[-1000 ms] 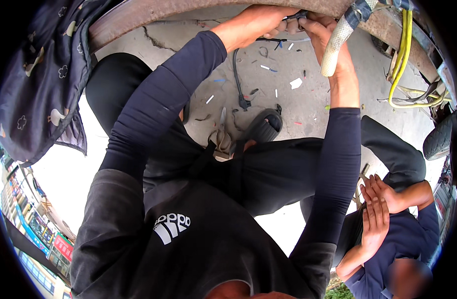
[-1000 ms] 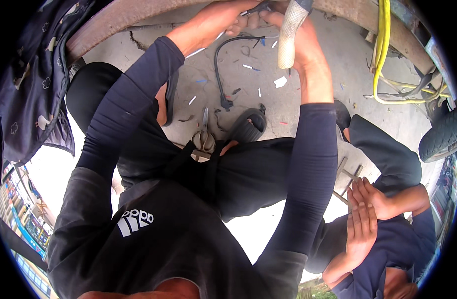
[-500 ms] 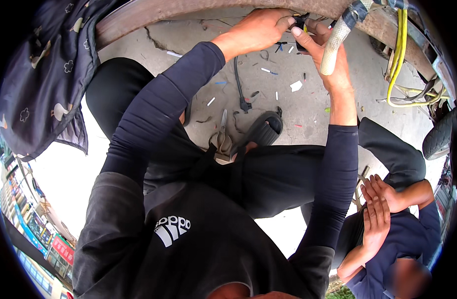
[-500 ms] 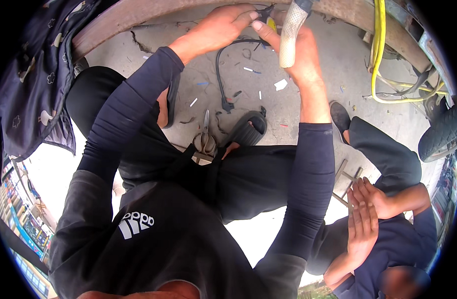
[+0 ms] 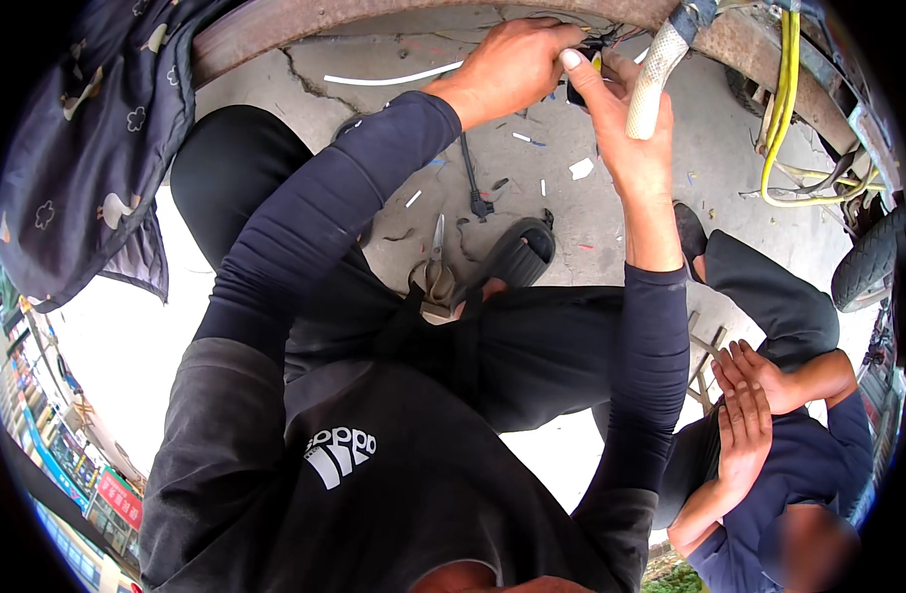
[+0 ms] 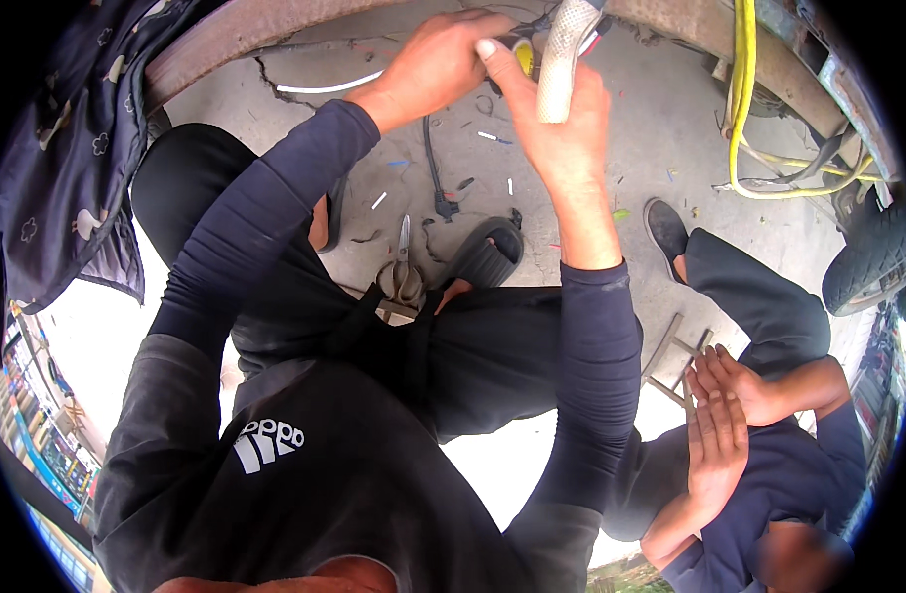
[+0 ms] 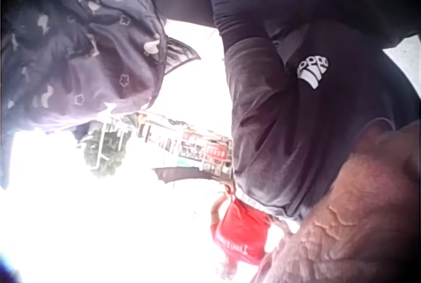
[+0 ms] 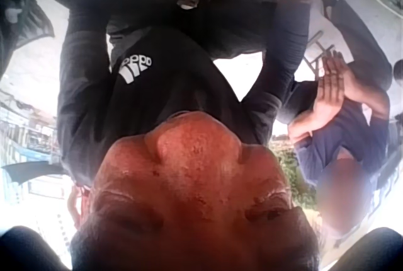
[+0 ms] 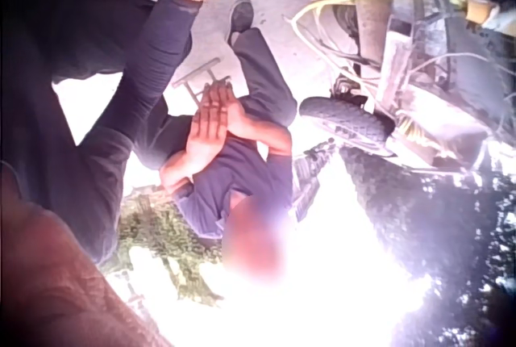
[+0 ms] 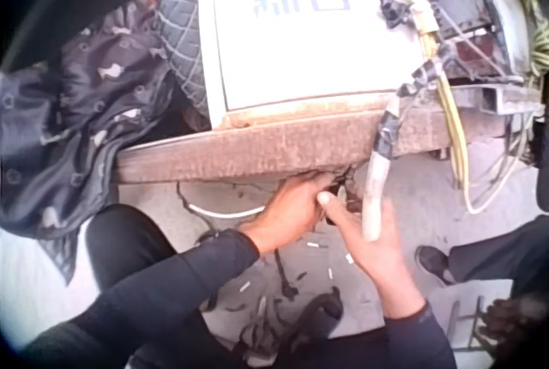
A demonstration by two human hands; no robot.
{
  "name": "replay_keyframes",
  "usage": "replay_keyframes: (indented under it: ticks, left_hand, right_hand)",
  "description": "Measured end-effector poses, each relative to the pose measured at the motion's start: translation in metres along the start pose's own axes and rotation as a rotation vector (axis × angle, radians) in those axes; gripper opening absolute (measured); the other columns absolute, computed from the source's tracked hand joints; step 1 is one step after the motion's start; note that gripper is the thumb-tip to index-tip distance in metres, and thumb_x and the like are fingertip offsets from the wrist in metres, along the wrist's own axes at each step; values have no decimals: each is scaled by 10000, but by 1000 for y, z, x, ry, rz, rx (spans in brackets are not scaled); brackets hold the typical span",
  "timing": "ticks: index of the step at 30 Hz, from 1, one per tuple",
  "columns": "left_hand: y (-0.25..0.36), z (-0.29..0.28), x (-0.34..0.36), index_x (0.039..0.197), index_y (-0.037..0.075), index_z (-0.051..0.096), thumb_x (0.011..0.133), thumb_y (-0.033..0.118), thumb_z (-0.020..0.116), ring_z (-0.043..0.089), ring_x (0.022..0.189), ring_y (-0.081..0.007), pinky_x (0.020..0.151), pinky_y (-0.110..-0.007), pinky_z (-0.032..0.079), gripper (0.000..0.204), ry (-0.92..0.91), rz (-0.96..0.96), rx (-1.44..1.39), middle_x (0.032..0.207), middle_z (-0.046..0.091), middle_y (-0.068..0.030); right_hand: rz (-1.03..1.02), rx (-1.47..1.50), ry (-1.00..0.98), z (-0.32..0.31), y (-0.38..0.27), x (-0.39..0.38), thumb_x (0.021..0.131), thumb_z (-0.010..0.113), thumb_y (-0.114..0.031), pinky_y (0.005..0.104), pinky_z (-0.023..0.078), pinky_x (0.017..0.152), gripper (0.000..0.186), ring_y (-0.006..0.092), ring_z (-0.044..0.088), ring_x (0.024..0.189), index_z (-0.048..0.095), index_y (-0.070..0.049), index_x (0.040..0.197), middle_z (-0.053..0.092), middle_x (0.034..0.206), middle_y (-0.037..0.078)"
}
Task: The person sits on the ground and repairs electrical wiring on a vehicle. They strip wire insulation, twist conductors together, and wrap connections with electrical tape. They use pliers and scissors to cut and strip wires, then secure the joints with tape.
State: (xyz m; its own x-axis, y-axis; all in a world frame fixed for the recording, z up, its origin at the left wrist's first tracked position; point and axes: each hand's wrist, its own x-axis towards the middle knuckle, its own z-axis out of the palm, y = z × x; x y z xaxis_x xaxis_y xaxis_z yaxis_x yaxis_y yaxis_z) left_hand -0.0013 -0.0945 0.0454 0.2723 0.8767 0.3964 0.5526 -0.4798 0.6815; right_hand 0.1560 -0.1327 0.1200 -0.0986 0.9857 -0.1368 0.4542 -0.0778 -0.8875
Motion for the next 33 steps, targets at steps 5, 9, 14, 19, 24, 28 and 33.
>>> replay_keyframes:
  ticks: [5, 9, 14, 19, 24, 28, 33]
  left_hand:
    - [4, -18, 5, 1085, 23, 659, 929, 216, 641, 668, 942, -426, 825, -513, 544, 248, -170, -20, -55, 994, 698, -229]
    - [2, -18, 8, 1112, 22, 659, 981, 334, 579, 671, 935, -422, 832, -520, 523, 348, -214, -129, -39, 981, 700, -221]
    - [-40, 5, 16, 1178, 62, 626, 1042, 417, 478, 560, 823, -212, 710, -365, 448, 408, -20, -47, 69, 936, 636, -93]
    - [-16, -11, 37, 1213, 56, 624, 1038, 427, 520, 587, 847, -164, 740, -322, 487, 423, -270, -791, -849, 999, 644, -71]
    - [-26, 1, 31, 1168, 32, 644, 1024, 323, 548, 645, 843, -263, 746, -388, 516, 339, -130, -670, -1114, 944, 684, -130]
    - [-14, -12, 16, 1113, 33, 649, 1036, 325, 468, 658, 894, -418, 812, -518, 497, 352, -202, -223, -296, 933, 697, -208]
    - [0, -7, 10, 1097, 36, 645, 999, 220, 522, 657, 890, -409, 815, -505, 509, 242, -97, -108, -96, 963, 690, -200]
  right_hand:
    - [-77, 27, -80, 2, -12, -6, 912, 773, -262, 301, 544, 894, 645, 199, 682, 1003, 534, 157, 1340, 697, 1152, 170]
    - [-184, 291, -56, -7, 9, 9, 915, 699, -112, 254, 552, 783, 359, 124, 681, 870, 660, 51, 1232, 739, 1019, 95]
    - [-89, 266, -2, -22, 30, 44, 911, 679, -123, 297, 518, 834, 426, 188, 665, 985, 616, 70, 1286, 704, 1107, 136]
    - [-115, 389, -248, -20, 71, 90, 950, 666, -172, 373, 410, 1077, 467, 248, 550, 1250, 564, 41, 1353, 608, 1355, 149]
    - [-132, 154, -291, -29, 44, 81, 928, 726, -326, 322, 481, 907, 508, 196, 612, 1089, 613, -11, 1309, 668, 1235, 117]
    - [-87, -45, -220, -33, 26, 54, 864, 784, -453, 277, 478, 686, 610, 137, 621, 865, 643, -22, 1273, 712, 1099, 104]
    - [19, 58, -117, -26, 19, 30, 825, 823, -464, 255, 409, 597, 704, 98, 518, 757, 631, 37, 1281, 689, 1034, 102]
